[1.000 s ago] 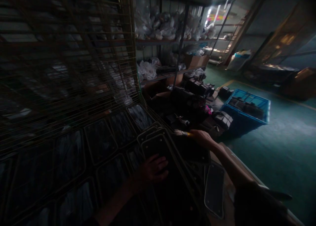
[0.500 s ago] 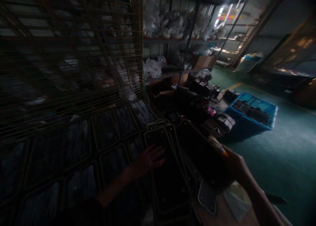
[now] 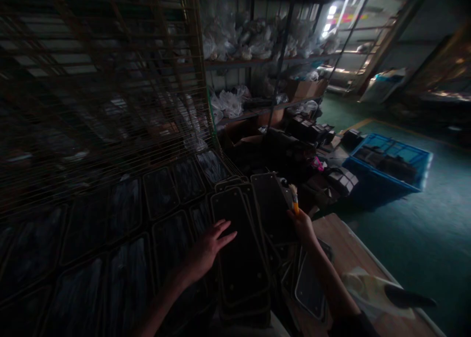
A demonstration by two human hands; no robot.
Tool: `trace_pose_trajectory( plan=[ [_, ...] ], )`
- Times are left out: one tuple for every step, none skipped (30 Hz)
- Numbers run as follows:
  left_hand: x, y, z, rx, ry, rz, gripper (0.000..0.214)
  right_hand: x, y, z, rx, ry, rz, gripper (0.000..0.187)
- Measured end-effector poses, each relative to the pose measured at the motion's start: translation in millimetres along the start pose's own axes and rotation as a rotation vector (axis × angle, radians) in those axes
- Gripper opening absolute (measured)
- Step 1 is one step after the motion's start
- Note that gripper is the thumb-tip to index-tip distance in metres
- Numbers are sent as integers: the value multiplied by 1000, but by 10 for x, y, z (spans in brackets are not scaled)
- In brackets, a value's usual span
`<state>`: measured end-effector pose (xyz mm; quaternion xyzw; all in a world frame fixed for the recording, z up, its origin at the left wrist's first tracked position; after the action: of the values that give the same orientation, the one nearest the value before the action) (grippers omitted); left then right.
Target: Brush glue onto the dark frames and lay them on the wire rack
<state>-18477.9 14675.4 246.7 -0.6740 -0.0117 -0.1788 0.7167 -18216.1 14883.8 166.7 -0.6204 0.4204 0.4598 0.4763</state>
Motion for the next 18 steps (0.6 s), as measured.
trace_pose_trajectory(
  plan=[
    [9,-7,-12,42,-46,-72,79,-57,-37,1,27,-24,-4,55],
    [16,-16,-33,101,-102,-143,71,-125,-84,-1,52,-53,-13,51],
    [19,-22,-65,174,-166,-210,64,-204,-133,-4,70,-89,-32,47],
    [16,-21,-111,258,-239,-268,58,-292,-183,-6,85,-131,-53,44],
    [14,-10,-167,346,-309,-315,54,-383,-224,-5,92,-174,-74,41],
    [17,19,-228,423,-371,-350,54,-473,-254,-2,96,-215,-93,38],
    [23,64,-285,482,-423,-373,58,-558,-272,2,98,-250,-109,36],
    [30,121,-336,521,-469,-386,61,-634,-280,5,100,-277,-117,35],
    [35,185,-375,539,-508,-392,64,-705,-282,6,102,-298,-119,35],
    [39,251,-401,539,-540,-396,64,-778,-285,1,110,-321,-120,34],
    [39,315,-416,522,-568,-401,63,-857,-295,-11,126,-346,-125,34],
    [33,368,-426,506,-597,-405,62,-944,-322,-28,153,-369,-133,34],
    [27,403,-432,498,-620,-409,61,-1044,-370,-51,193,-388,-144,34],
    [22,418,-434,501,-632,-410,60,-1158,-442,-80,245,-400,-150,35],
    [21,413,-433,520,-635,-407,60,-1288,-533,-111,297,-404,-143,34],
    [22,396,-432,547,-632,-404,60,-1436,-637,-146,347,-404,-127,34],
    [26,374,-429,576,-626,-403,61,-1599,-743,-183,383,-404,-93,32],
    [31,355,-424,600,-619,-408,61,-1775,-835,-219,397,-408,-57,30]
  ],
)
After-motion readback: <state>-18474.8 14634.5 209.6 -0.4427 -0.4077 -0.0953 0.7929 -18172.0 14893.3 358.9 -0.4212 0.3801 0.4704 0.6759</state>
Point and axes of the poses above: each hand's wrist, its own z-axis towards the middle knuckle, its own y-axis out of the palm, x = y × z, the point moved 7 cm from there along z, towards the middle knuckle, and after that the axes turned 1 degree about y, right-handed, at the moved point
